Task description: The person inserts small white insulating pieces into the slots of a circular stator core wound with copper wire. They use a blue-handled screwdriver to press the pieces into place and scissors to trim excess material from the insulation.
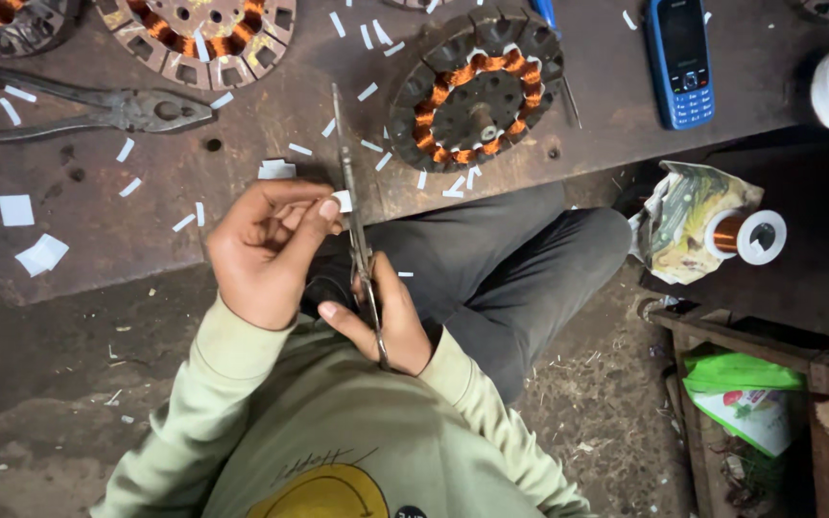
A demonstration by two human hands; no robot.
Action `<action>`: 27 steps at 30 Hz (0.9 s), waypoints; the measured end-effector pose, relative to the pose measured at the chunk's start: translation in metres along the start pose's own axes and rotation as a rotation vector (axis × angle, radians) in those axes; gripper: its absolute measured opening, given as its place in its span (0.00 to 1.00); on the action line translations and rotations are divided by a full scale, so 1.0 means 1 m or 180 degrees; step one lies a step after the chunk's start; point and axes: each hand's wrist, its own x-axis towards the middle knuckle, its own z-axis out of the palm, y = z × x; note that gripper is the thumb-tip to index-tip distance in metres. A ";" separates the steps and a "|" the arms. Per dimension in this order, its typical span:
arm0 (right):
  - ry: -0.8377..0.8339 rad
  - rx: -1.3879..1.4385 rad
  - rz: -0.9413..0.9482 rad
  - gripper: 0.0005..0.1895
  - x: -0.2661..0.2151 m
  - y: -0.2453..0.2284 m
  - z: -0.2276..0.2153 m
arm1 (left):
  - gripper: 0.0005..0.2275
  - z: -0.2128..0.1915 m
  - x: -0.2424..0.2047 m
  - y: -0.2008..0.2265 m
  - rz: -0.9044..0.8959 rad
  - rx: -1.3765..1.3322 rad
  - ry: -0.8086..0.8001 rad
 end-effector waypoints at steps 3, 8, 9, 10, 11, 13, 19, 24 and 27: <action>-0.0029 -0.0108 0.0038 0.24 0.001 -0.005 -0.001 | 0.07 -0.002 0.003 -0.004 -0.0019 -0.0019 0.0013; -0.0099 -0.0356 -0.0155 0.27 0.002 -0.009 -0.004 | 0.07 -0.002 0.003 -0.005 -0.0015 0.0114 0.0094; -0.0143 -0.0333 -0.0168 0.28 0.002 -0.009 -0.005 | 0.07 -0.001 0.003 -0.005 0.0002 0.0095 0.0080; -0.0196 -0.0315 -0.0183 0.29 0.002 -0.009 -0.006 | 0.07 -0.001 0.003 -0.004 0.0021 0.0070 0.0075; -0.0198 -0.0314 -0.0153 0.29 0.002 -0.008 -0.007 | 0.07 0.000 0.004 -0.004 0.0020 0.0058 0.0058; -0.0200 -0.0311 -0.0098 0.29 0.003 -0.008 -0.007 | 0.07 0.001 0.004 -0.003 0.0021 0.0035 0.0022; -0.0103 -0.0413 -0.0138 0.27 0.005 -0.005 -0.006 | 0.08 0.000 0.002 -0.004 -0.0053 0.0070 0.0011; -0.0091 -0.0265 0.0090 0.25 0.008 -0.007 -0.005 | 0.07 0.002 0.003 -0.001 -0.0029 0.0017 0.0009; -0.0056 -0.0179 0.0224 0.23 0.009 -0.008 -0.006 | 0.07 0.002 0.003 -0.001 -0.0014 0.0068 -0.0040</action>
